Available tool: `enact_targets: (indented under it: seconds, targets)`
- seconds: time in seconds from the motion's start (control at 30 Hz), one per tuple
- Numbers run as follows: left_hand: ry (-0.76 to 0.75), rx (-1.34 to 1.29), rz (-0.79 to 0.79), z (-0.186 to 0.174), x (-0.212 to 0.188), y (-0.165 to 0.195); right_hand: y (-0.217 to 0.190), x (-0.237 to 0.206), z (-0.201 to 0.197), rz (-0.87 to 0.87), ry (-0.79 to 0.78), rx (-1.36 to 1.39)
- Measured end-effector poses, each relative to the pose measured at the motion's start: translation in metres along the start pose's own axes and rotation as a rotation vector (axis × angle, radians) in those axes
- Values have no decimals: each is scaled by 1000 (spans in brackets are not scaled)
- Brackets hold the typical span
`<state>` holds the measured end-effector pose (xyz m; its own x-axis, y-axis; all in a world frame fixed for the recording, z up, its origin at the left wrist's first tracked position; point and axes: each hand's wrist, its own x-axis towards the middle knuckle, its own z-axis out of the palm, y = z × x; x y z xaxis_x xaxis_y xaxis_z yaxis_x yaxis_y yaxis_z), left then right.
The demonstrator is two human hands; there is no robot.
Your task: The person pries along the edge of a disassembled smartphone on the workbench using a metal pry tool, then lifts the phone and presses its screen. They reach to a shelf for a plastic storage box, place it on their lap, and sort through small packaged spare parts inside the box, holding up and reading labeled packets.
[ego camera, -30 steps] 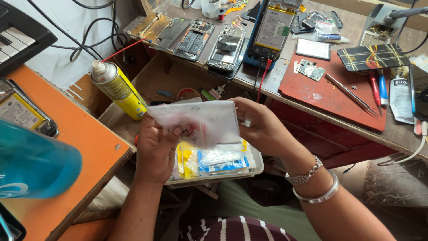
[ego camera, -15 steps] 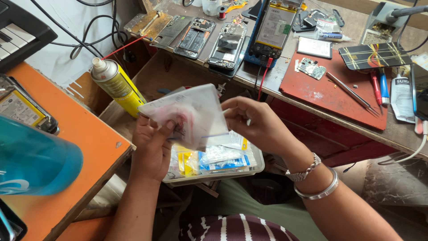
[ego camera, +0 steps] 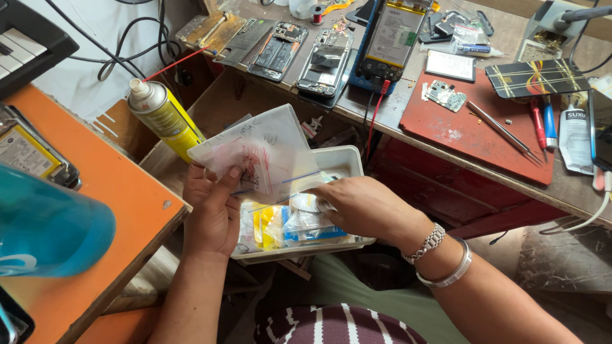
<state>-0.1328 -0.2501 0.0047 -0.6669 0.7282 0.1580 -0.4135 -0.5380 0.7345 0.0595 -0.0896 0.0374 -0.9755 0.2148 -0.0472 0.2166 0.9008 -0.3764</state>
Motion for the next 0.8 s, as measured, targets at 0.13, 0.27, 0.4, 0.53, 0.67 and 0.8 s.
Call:
enact_targets:
  seconds: [0.13, 0.27, 0.4, 0.53, 0.67, 0.8]
  targets:
    - [-48, -29, 12, 0, -1, 0, 3, -7, -8, -7, 271, 51]
    - [-61, -47, 17, 2, -4, 1, 2, -11, -26, 109, 474, 141]
    - [-84, -56, 13, 4, -5, 2, 1, -14, -38, 85, 500, 314]
    - [-103, -86, 41, 3, -4, 3, 3, -16, -40, 83, 543, 469]
    - [-100, -91, 52, -1, -4, 3, 11, -19, -36, 68, 570, 504]
    - [-87, -96, 37, 0, -4, 4, 21, -21, -26, 71, 552, 685]
